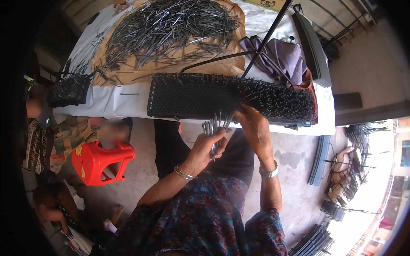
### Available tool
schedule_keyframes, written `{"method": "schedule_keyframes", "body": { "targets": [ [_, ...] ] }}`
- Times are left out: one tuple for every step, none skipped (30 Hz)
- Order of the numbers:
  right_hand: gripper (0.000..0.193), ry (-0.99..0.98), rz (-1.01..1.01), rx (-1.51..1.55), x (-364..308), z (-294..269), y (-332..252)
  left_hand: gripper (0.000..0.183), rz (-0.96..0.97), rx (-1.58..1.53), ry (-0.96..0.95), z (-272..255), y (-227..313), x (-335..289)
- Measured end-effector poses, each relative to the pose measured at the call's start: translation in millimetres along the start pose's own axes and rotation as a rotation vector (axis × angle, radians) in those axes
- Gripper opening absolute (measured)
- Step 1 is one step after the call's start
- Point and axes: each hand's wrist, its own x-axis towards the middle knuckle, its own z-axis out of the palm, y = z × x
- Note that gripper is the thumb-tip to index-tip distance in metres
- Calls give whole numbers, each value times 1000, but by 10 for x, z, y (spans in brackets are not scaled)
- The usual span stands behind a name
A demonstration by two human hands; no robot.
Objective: Inserting thin metal rods into a perforated grid holder on a table.
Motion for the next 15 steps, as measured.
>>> {"method": "schedule_keyframes", "body": {
  "targets": [
    [28, -161, 165, 112, -48, -8, 1, 29, -6, -1, 6, 6, 4, -2],
    [23, -237, 213, 240, -73, -7, 11, 30, -13, 32, 11, 10, 6, -9],
    [23, -238, 178, 241, -96, -3, 21, 30, -21, 63, 16, 16, 8, -13],
    [22, -228, 241, 389, -115, 10, 30, 30, -23, 63, 16, 18, 11, -17],
    [20, -212, 327, 521, -130, 20, 37, 29, -34, 82, 9, 18, 19, -20],
    [20, -218, 304, 539, -141, 21, 43, 28, -37, 105, -7, 16, 25, -21],
    [19, -202, 316, 603, -149, 20, 46, 28, -45, 101, 2, 16, 28, -23],
    [18, -174, 367, 649, -158, 16, 44, 28, -54, 137, 4, 15, 31, -23],
    [18, -184, 329, 667, -166, 8, 38, 28, -55, 169, -12, 12, 33, -22],
    [18, -182, 339, 703, -174, -7, 29, 28, -69, 175, 4, 7, 37, -20],
    [18, -169, 369, 733, -181, -25, 19, 31, -65, 195, -30, -2, 43, -14],
    [18, -175, 347, 738, -195, -51, 6, 33, -39, 205, -85, -8, 46, -4],
    [17, -110, 338, 713, -217, -79, -10, 33, -61, 216, -66, -8, 42, 11],
    [16, -39, 355, 681, -230, -101, -23, 35, -48, 182, -41, -7, 37, 28],
    [14, 64, 282, 599, -229, -124, -31, 38, -36, 149, -16, -5, 34, 47]
  ]
}}
